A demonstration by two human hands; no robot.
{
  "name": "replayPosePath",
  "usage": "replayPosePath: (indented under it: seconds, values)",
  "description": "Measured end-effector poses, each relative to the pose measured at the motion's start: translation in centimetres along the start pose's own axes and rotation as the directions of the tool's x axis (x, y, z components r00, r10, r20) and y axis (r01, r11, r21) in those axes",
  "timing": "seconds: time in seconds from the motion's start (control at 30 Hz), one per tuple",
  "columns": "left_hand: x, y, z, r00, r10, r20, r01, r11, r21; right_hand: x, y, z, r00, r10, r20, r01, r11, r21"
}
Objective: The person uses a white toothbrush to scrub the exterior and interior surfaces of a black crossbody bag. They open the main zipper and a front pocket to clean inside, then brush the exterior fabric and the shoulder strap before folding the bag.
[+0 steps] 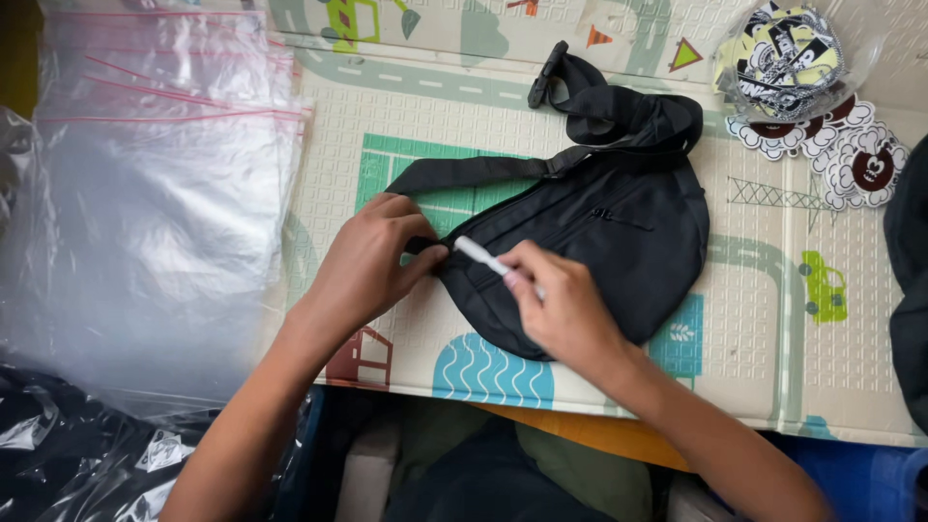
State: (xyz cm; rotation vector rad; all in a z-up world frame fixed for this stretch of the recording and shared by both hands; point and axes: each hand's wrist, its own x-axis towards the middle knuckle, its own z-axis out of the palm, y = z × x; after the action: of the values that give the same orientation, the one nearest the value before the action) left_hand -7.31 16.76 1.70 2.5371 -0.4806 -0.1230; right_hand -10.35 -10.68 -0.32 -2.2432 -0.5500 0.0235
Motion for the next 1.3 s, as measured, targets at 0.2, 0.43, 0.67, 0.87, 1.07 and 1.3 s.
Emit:
replayPosePath:
  seconds: [0.2, 0.43, 0.67, 0.87, 1.07, 1.3]
  values:
    - [-0.1, -1.6, 2.6, 0.991, 0.019, -0.133, -0.027, 0.998, -0.059, 0.1, -1.8, -1.5, 0.998, 0.068, -0.006, -0.068, 0.997, -0.027]
    - [-1.4, -0.2, 1.3, 0.988, 0.047, -0.149, -0.061, 0.994, -0.093, -1.6, 0.2, -1.3, 0.996, 0.093, -0.018, -0.094, 0.982, -0.163]
    - [-3.9, -0.8, 3.3, 0.968, 0.157, -0.194, -0.180, 0.978, -0.109, -3.1, -2.0, -0.5, 0.997, 0.027, 0.066, -0.021, 0.996, -0.089]
    - [-4.5, 0.4, 2.8, 0.926, 0.272, -0.261, -0.291, 0.956, -0.039, -4.8, -4.0, -1.8, 0.990, -0.007, 0.140, 0.016, 0.998, -0.061]
    - [-4.1, -0.5, 4.4, 0.903, 0.245, -0.353, -0.242, 0.969, 0.052, -3.5, -1.8, 0.4, 0.999, -0.035, 0.042, 0.043, 0.976, -0.214]
    - [-3.8, 2.7, 2.7, 0.831, 0.459, -0.314, -0.322, 0.857, 0.401, -2.2, 1.8, -6.1, 0.991, -0.031, -0.131, -0.039, 0.865, -0.500]
